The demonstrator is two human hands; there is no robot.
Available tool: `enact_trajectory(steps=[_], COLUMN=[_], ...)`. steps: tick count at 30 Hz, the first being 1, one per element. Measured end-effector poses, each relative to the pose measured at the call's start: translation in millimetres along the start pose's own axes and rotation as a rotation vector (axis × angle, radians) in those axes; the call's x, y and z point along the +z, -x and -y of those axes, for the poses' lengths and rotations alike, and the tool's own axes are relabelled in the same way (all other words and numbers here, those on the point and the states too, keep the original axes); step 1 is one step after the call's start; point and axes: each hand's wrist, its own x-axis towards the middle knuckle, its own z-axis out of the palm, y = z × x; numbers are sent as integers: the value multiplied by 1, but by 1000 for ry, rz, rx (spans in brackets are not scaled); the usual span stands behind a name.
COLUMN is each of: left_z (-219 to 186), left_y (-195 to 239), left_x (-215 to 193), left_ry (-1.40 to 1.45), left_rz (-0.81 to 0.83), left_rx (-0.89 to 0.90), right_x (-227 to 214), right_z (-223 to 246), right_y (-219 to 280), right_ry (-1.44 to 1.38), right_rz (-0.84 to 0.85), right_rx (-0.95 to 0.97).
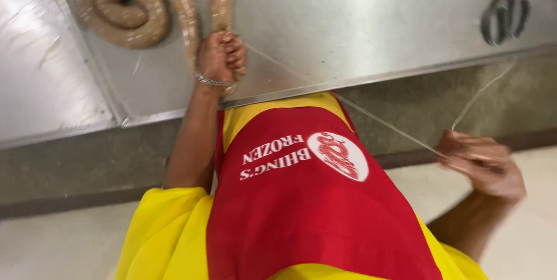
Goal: The person ties lengths of sausage casing filled with meat using white string, occasionally using shears to cut the string as they form individual links on a metal table.
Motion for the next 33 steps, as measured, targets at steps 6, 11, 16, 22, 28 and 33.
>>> enact_trajectory(steps=[6,11,16,22,28,33], left_z=[1,1,9,19,35,35], left_y=[10,20,28,32,29,39], left_x=[2,17,27,30,25,15], left_ry=[353,82,95,51,-72,-64], left_rz=[97,-35,-24,-54,-99,-174], left_rx=[-140,-27,-5,-31,-84,-49], right_x=[78,45,53,3,-31,129], right_z=[-57,-46,19,83,165,312], right_y=[-9,-37,-122,-324,-393,-283], right_ry=[-341,-665,24,285,497,471], right_rz=[-236,-416,-495,-364,-221,-267], right_rx=[280,263,9,125,-281,-1162])
